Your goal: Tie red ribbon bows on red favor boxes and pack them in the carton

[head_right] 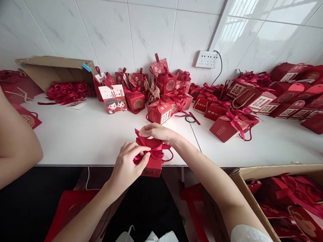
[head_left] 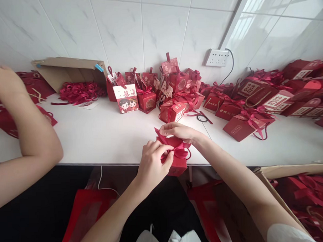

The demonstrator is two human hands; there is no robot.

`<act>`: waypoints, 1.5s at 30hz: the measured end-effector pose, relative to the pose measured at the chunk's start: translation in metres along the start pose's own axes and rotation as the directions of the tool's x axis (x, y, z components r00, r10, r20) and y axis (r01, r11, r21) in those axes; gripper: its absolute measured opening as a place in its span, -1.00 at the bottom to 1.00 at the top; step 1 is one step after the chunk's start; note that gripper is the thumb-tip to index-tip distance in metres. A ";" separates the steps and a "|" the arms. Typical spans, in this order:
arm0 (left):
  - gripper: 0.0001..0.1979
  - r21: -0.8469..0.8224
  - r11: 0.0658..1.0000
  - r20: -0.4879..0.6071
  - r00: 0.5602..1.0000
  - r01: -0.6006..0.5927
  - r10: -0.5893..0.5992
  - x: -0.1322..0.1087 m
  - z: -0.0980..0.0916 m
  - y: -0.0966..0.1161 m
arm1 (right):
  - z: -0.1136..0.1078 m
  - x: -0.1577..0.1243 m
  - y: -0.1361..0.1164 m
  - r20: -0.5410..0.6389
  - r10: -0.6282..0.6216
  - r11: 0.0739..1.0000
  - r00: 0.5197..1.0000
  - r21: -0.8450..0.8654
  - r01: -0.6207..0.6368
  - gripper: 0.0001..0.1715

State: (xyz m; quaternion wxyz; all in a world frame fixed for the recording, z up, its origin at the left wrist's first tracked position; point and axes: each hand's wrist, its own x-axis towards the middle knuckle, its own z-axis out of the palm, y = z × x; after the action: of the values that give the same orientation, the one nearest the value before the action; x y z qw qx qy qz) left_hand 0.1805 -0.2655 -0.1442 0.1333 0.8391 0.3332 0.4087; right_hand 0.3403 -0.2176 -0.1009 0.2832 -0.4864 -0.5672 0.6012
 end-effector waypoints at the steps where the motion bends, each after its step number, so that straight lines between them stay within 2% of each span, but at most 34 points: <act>1: -0.89 0.003 1.000 0.010 1.000 0.004 -0.004 0.000 -0.001 0.000 | 0.000 0.001 0.003 -0.029 -0.009 0.998 1.000 0.055 0.011 -0.74; 3: -0.89 0.008 1.000 0.027 0.999 0.018 -0.018 0.001 -0.002 0.000 | -0.003 -0.001 0.008 -0.093 -0.048 0.998 0.995 0.036 0.051 -0.70; 6: -0.88 0.015 0.999 0.040 0.999 0.036 -0.037 0.003 -0.003 0.000 | -0.016 -0.016 0.018 -0.248 -0.172 0.980 0.953 -0.142 0.140 -0.56; 8: -0.87 0.001 0.999 0.038 0.999 0.040 -0.040 0.005 -0.005 0.001 | -0.026 -0.034 0.031 -0.353 -0.191 0.968 0.916 -0.221 0.117 -0.41; 9: -0.87 -0.012 0.999 0.041 0.998 0.041 -0.040 0.006 -0.005 0.001 | -0.030 -0.043 0.039 -0.364 -0.158 0.970 0.918 -0.231 0.076 -0.35; 12: -0.88 -0.041 0.998 0.074 0.996 0.056 -0.053 0.010 -0.008 0.001 | -0.032 -0.064 0.060 -0.197 -0.027 0.987 0.980 -0.163 -0.005 -0.31; 14: -0.90 -0.039 0.997 0.098 0.993 0.070 -0.066 0.012 -0.009 0.001 | -0.028 -0.070 0.067 -0.108 -0.038 0.997 0.993 -0.066 0.031 -0.40; 17: -0.92 -0.026 0.996 0.111 0.991 0.081 -0.077 0.013 -0.009 0.001 | -0.026 -0.067 0.065 -0.213 -0.114 0.993 0.970 -0.021 0.112 -0.50; 20: -0.93 -0.017 0.996 0.127 0.989 0.084 -0.081 0.013 -0.008 0.001 | -0.031 -0.062 0.051 -0.288 -0.183 0.972 0.940 -0.199 0.128 -0.53; 23: -0.92 -0.009 0.996 0.134 0.987 0.089 -0.087 0.013 -0.007 0.001 | -0.037 -0.063 0.034 -0.257 -0.258 0.907 0.931 -0.396 0.143 -0.54; 26: -0.92 -0.017 0.996 0.129 0.988 0.085 -0.082 0.013 -0.007 0.001 | -0.038 -0.064 0.021 -0.238 -0.312 0.868 0.920 -0.465 0.174 -0.57; 28: -0.92 -0.018 0.996 0.130 0.988 0.084 -0.081 0.013 -0.008 0.001 | -0.037 -0.060 0.017 -0.211 -0.321 0.887 0.923 -0.408 0.215 -0.59; 31: -0.92 -0.012 0.997 0.130 0.988 0.082 -0.080 0.013 -0.008 0.001 | -0.037 -0.042 0.021 -0.141 -0.324 0.938 0.935 -0.172 0.300 -0.60; 33: -0.93 -0.010 0.996 0.130 0.988 0.084 -0.082 0.013 -0.007 0.001 | -0.038 -0.027 0.030 -0.141 -0.319 0.948 0.937 -0.049 0.316 -0.57; 35: -0.93 -0.010 0.996 0.130 0.988 0.088 -0.086 0.013 -0.007 0.002 | -0.038 -0.015 0.041 -0.163 -0.281 0.960 0.946 -0.028 0.280 -0.54; 37: -0.92 -0.019 0.995 0.129 0.988 0.093 -0.090 0.014 -0.006 0.002 | -0.037 -0.012 0.051 -0.217 -0.233 0.972 0.948 -0.080 0.221 -0.50; 38: -0.94 -0.034 0.995 0.123 0.988 0.095 -0.090 0.014 -0.007 0.002 | -0.035 -0.015 0.055 -0.288 -0.228 0.972 0.930 -0.125 0.200 -0.48; 39: -0.95 -0.054 0.994 0.104 0.990 0.097 -0.091 0.014 -0.008 0.002 | -0.032 -0.022 0.058 -0.392 -0.243 0.966 0.887 -0.180 0.185 -0.46; 41: -0.89 -0.087 0.990 0.029 0.994 0.111 -0.109 0.012 -0.013 0.000 | -0.022 -0.042 0.060 -0.612 -0.317 0.942 0.725 -0.292 0.166 -0.49; 42: -0.86 -0.093 0.987 -0.019 0.991 0.128 -0.130 0.011 -0.017 -0.001 | -0.016 -0.055 0.059 -0.671 -0.354 0.928 0.651 -0.339 0.155 -0.53; 43: -0.85 -0.091 0.984 -0.052 0.986 0.154 -0.159 0.009 -0.021 -0.002 | -0.008 -0.068 0.057 -0.685 -0.382 0.914 0.620 -0.381 0.143 -0.56; 44: -0.87 -0.083 0.978 -0.056 0.979 0.190 -0.195 0.006 -0.025 -0.003 | 0.001 -0.081 0.055 -0.660 -0.400 0.899 0.636 -0.417 0.133 -0.56; 45: -0.87 -0.074 0.970 -0.026 0.971 0.233 -0.236 0.004 -0.029 -0.005 | 0.010 -0.091 0.053 -0.614 -0.408 0.884 0.676 -0.449 0.127 -0.55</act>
State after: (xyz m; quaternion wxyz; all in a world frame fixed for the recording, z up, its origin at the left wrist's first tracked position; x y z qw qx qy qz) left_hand 0.1574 -0.2609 -0.1260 0.2044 0.7814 0.4176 0.4163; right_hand 0.3756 -0.3135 -0.1290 0.4640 -0.6292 -0.5880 0.2076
